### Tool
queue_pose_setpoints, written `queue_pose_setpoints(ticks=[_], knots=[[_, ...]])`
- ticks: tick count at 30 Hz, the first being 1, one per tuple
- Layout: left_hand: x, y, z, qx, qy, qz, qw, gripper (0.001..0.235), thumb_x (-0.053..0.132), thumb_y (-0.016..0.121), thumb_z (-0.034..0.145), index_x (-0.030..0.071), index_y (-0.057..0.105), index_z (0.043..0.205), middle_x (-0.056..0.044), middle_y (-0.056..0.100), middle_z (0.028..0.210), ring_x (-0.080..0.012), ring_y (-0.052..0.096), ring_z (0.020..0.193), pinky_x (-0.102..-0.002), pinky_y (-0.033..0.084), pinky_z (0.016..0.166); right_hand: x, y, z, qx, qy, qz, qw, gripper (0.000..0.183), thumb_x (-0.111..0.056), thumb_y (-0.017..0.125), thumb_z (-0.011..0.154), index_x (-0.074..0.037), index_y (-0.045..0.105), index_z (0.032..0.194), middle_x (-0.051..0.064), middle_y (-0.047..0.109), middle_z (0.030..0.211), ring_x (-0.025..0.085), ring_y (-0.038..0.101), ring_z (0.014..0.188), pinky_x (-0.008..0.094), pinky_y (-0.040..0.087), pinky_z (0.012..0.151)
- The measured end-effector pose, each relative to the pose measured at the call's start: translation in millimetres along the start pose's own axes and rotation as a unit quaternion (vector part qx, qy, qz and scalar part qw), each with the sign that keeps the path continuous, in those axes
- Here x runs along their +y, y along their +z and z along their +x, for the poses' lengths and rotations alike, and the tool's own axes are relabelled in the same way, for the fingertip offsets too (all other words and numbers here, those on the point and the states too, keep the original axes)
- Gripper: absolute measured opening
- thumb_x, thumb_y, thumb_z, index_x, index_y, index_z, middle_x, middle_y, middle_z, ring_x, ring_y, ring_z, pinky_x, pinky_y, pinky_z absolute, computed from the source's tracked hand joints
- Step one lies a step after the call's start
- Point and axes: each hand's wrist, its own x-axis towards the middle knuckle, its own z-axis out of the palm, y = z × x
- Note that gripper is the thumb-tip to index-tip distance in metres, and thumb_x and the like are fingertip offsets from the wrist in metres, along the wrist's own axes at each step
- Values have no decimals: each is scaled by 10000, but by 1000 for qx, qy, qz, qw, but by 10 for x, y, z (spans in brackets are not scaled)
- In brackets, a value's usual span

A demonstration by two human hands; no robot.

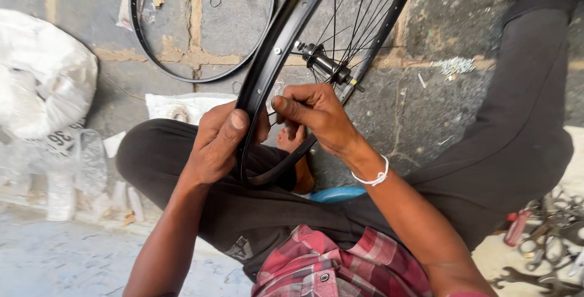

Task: The person is assembling a bicycle wheel by hand. They insert spokes into the hub and rim, then tighten the nipples to secure the spokes in place. The process is repeated for multiple spokes around the wheel.

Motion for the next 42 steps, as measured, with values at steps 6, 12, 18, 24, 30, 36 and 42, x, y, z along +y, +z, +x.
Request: queue_pose_setpoints(ticks=[6, 12, 18, 24, 30, 36, 42], knots=[[577, -180, -17, 23, 301, 560, 772, 265, -47, 726, 786, 23, 717, 1041, -133, 656, 955, -278, 602, 899, -358, 452, 755, 287, 95, 23, 45, -40, 24, 998, 491, -464, 701, 972, -74, 620, 686, -27, 547, 603, 33, 512, 505, 209, 434, 446], [847, -78, -56, -59, 188, 654, 730, 182, -12, 788, 939, 5, 684, 1088, -115, 599, 1003, -277, 539, 941, -383, 430, 801, 317, 132, 35, 39, -63, -8, 997, 526, -537, 646, 981, -93, 626, 699, -40, 552, 610, 20, 516, 518, 194, 410, 442], [987, 111, -41, -27, 154, 653, 741, 282, -42, 762, 787, 1, 638, 1036, -153, 574, 948, -316, 495, 888, -443, 384, 776, 369, 112, 27, 35, -75, -17, 996, 529, -506, 654, 986, -98, 584, 656, -44, 484, 548, 30, 500, 472, 204, 374, 421], [919, 137, -57, -32, 109, 581, 806, 299, -93, 701, 858, -2, 597, 1123, -138, 566, 1034, -297, 511, 985, -401, 395, 859, 394, 105, 48, 26, -99, -11, 995, 500, -480, 647, 989, -105, 597, 660, -48, 505, 564, 26, 492, 469, 201, 386, 416], [865, 181, -57, -12, 102, 570, 815, 260, -119, 634, 906, 23, 592, 1120, -109, 563, 1053, -257, 512, 969, -366, 400, 854, 366, 81, 36, 30, -93, -7, 995, 506, -492, 645, 986, -85, 623, 687, -30, 530, 596, 27, 520, 500, 191, 427, 427], [870, 229, -39, 1, 128, 621, 774, 219, -80, 704, 913, -4, 624, 1102, -141, 560, 1005, -302, 493, 948, -421, 400, 830, 299, 73, 33, 37, -76, 11, 996, 506, -497, 644, 991, -86, 621, 697, -26, 561, 636, 28, 542, 546, 188, 462, 463], [970, 220, 4, 19, 167, 646, 744, 210, 20, 762, 875, 28, 633, 1040, -124, 571, 967, -329, 501, 882, -462, 373, 778, 280, 49, 31, 43, -71, 20, 996, 504, -476, 656, 999, -86, 608, 684, -30, 547, 639, 24, 522, 561, 197, 465, 475]])
